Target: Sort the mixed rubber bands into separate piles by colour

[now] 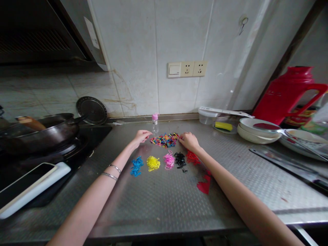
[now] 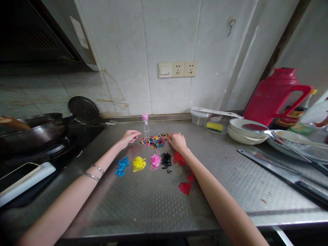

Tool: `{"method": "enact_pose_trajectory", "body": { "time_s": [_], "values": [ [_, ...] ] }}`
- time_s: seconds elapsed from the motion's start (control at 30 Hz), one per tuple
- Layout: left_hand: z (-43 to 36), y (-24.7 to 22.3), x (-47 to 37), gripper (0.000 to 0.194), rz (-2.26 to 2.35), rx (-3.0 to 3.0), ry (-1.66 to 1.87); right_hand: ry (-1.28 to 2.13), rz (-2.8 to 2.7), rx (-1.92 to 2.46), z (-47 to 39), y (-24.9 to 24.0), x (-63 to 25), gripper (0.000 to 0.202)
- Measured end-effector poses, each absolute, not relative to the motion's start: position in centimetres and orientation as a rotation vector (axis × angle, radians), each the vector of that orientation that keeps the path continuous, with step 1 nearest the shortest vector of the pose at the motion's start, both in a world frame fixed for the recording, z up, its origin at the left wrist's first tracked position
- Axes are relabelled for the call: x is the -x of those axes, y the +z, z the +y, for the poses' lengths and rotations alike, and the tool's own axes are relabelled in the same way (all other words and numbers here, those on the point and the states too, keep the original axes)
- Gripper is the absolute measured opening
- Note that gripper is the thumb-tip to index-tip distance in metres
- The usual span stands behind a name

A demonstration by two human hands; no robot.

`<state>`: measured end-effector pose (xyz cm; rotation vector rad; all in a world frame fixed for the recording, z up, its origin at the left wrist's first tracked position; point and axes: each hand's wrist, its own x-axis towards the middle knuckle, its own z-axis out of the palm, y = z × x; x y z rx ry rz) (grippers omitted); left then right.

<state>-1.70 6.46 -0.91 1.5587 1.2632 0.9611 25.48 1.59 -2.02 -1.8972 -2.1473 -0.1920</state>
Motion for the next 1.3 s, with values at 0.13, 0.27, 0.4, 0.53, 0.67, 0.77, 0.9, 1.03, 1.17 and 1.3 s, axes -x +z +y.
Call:
{"method": "enact_pose_trajectory", "body": {
  "time_s": [0.13, 0.27, 0.4, 0.53, 0.67, 0.77, 0.9, 1.03, 1.17, 1.3],
  "values": [
    [7.2, -2.0, 2.3, 0.023, 1.287, -1.467, 0.975, -0.211, -2.155, 1.9, 1.6, -2.0, -25.4, 0.029],
    [7.5, -2.6, 2.5, 0.022, 1.278, -1.443, 0.978, -0.209, -2.153, 1.872, 1.7, -2.1, -25.6, 0.026],
    [7.5, -2.5, 2.4, 0.023, 1.289, -1.452, 0.951, -0.196, -2.113, 1.809, 1.7, -1.9, -26.2, 0.024],
    [7.3, -2.5, 2.3, 0.024, 1.308, -1.493, 0.919, -0.054, -2.162, 1.584, 1.4, -1.0, -26.2, 0.024],
    [7.2, -2.5, 2.3, 0.028, 1.341, -1.546, 0.878, 0.219, -2.291, 1.272, 0.6, 0.4, -25.0, 0.021],
    [7.0, -2.3, 2.3, 0.029, 1.335, -1.595, 0.848, 0.339, -2.383, 1.128, -0.2, 1.2, -23.9, 0.02],
    [7.2, -1.9, 2.2, 0.027, 1.337, -1.699, 0.803, 0.469, -2.524, 1.041, -0.7, 1.3, -23.1, 0.018],
    [7.9, -1.5, 2.2, 0.019, 1.299, -1.939, 0.748, 0.564, -2.555, 1.079, -0.6, 0.9, -23.2, 0.02],
    [8.3, -1.2, 2.4, 0.018, 1.257, -2.072, 0.678, 0.524, -2.509, 1.148, -0.1, 0.8, -23.8, 0.024],
    [8.0, -0.8, 2.3, 0.018, 1.209, -2.155, 0.582, 0.508, -2.453, 1.174, 0.4, 0.5, -24.4, 0.024]
  ]
}}
